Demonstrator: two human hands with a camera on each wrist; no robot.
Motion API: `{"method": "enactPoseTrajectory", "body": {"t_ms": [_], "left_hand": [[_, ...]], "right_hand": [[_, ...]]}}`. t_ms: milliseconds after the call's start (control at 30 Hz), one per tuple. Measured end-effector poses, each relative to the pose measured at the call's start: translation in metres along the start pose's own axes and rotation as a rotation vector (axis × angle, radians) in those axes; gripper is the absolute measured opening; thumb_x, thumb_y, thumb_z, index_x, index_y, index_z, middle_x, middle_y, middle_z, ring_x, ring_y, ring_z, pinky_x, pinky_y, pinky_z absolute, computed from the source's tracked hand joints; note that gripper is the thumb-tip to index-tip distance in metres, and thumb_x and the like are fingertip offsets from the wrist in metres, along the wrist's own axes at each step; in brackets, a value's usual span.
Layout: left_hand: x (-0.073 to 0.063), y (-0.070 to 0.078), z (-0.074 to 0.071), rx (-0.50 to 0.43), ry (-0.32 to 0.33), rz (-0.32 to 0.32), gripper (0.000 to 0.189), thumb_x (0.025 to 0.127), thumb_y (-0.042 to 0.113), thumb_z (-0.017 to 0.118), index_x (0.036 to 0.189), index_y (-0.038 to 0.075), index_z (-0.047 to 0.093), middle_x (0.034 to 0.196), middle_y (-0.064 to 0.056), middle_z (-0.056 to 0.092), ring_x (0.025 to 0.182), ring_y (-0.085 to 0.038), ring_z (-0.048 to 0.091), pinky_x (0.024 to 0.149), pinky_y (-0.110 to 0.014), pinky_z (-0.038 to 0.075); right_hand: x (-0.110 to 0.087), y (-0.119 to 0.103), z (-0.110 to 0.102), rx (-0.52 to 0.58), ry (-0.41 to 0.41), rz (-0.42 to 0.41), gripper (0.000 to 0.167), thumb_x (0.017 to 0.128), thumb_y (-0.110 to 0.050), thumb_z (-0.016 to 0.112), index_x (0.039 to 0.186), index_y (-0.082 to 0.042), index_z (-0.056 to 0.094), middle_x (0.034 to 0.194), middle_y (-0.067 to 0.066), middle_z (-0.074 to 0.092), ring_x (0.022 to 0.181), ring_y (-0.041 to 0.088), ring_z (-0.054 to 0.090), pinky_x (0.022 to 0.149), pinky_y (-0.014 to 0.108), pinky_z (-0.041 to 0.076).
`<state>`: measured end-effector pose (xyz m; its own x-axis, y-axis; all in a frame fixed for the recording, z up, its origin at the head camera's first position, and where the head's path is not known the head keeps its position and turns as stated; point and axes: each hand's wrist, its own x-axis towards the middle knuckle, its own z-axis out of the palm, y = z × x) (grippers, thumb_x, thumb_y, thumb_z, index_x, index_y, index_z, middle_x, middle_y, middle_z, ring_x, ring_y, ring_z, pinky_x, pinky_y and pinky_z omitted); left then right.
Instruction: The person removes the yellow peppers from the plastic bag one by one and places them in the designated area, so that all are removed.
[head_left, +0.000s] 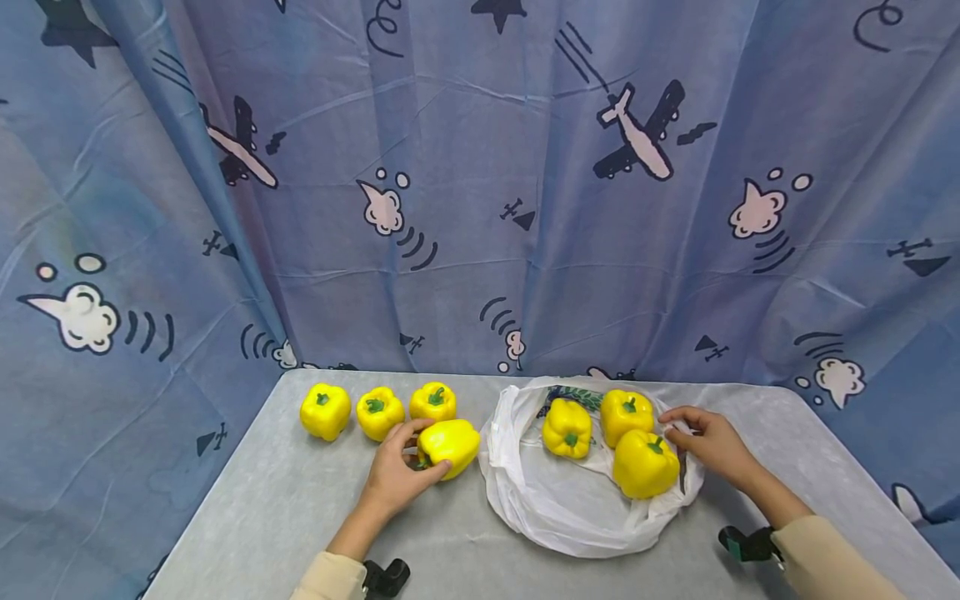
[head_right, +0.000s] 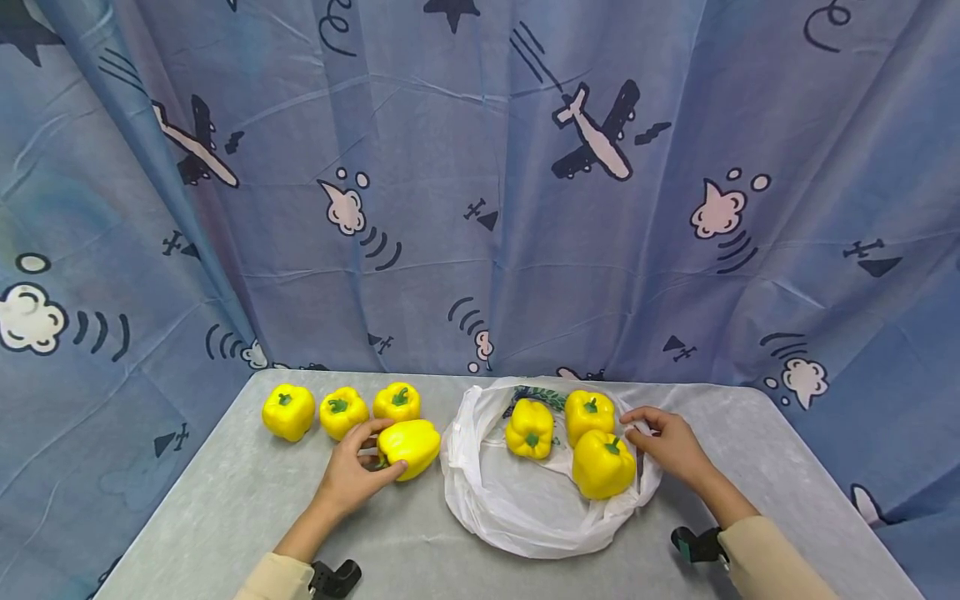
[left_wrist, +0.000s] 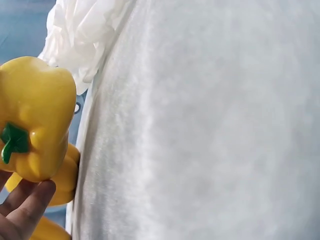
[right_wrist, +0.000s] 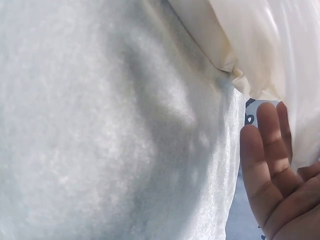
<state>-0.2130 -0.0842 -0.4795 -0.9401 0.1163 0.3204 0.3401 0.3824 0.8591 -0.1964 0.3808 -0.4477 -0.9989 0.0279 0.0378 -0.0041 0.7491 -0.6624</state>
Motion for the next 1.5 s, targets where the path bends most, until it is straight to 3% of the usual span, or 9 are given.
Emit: {"method": "enactPoseTrajectory", "body": {"t_ms": [200,533,867,967,1100,1333,1500], "left_hand": [[0.001,-0.004,0.000,-0.010,-0.013,-0.024,0.060,0.068,0.018,0.086,0.122,0.012,0.060,0.114,-0.006,0.058,0.099,-0.021,0.059,0.079,-0.028,0.056],[0.001,-0.010,0.002,0.018,-0.035,-0.012,0.060,0.069,0.019,0.086,0.123,0.009,0.059,0.114,-0.012,0.057,0.102,-0.028,0.060,0.081,-0.039,0.057],[0.000,-0.008,0.002,0.043,-0.037,-0.015,0.061,0.069,0.017,0.085,0.123,0.010,0.059,0.114,-0.007,0.056,0.104,-0.024,0.059,0.087,-0.039,0.055],[0.000,-0.007,0.002,0.053,-0.035,-0.013,0.061,0.068,0.018,0.086,0.123,0.009,0.060,0.114,-0.007,0.055,0.105,-0.022,0.058,0.089,-0.040,0.054],[0.000,-0.006,0.001,0.063,-0.037,-0.010,0.063,0.068,0.018,0.086,0.124,0.010,0.059,0.116,-0.007,0.055,0.106,-0.022,0.057,0.090,-0.040,0.054],[-0.001,-0.004,-0.001,0.118,-0.032,0.034,0.066,0.065,0.021,0.088,0.124,0.012,0.060,0.116,-0.005,0.058,0.104,-0.019,0.057,0.082,-0.034,0.054],[0.002,0.002,-0.004,0.162,-0.001,0.060,0.066,0.065,0.023,0.088,0.123,0.012,0.061,0.114,-0.006,0.060,0.104,-0.021,0.056,0.081,-0.038,0.055]], "right_hand": [[0.001,-0.001,0.000,-0.006,-0.003,0.006,0.029,0.095,-0.022,0.060,0.117,-0.004,0.063,0.073,0.005,0.064,0.080,0.016,0.053,0.093,0.062,0.043],[0.002,0.000,-0.001,0.014,-0.007,0.006,0.030,0.095,-0.022,0.060,0.117,-0.003,0.063,0.079,0.007,0.066,0.077,0.013,0.054,0.092,0.061,0.044],[0.001,0.003,0.001,0.016,0.000,0.004,0.030,0.095,-0.022,0.060,0.118,-0.003,0.063,0.075,0.006,0.065,0.082,0.015,0.053,0.094,0.063,0.042],[0.001,0.003,0.001,0.020,0.000,0.010,0.031,0.095,-0.023,0.060,0.118,-0.003,0.063,0.076,0.006,0.065,0.081,0.015,0.053,0.092,0.059,0.044],[0.001,0.002,0.000,0.018,-0.002,0.010,0.031,0.095,-0.023,0.060,0.119,-0.003,0.063,0.077,0.006,0.065,0.072,0.013,0.054,0.084,0.046,0.047],[0.001,0.002,-0.002,0.009,0.004,0.005,0.032,0.095,-0.025,0.060,0.119,-0.004,0.063,0.076,0.006,0.065,0.074,0.012,0.053,0.086,0.047,0.046],[0.002,0.002,-0.003,0.020,0.003,-0.001,0.032,0.095,-0.025,0.061,0.119,-0.004,0.062,0.078,0.008,0.064,0.069,0.012,0.053,0.075,0.033,0.045]]}}
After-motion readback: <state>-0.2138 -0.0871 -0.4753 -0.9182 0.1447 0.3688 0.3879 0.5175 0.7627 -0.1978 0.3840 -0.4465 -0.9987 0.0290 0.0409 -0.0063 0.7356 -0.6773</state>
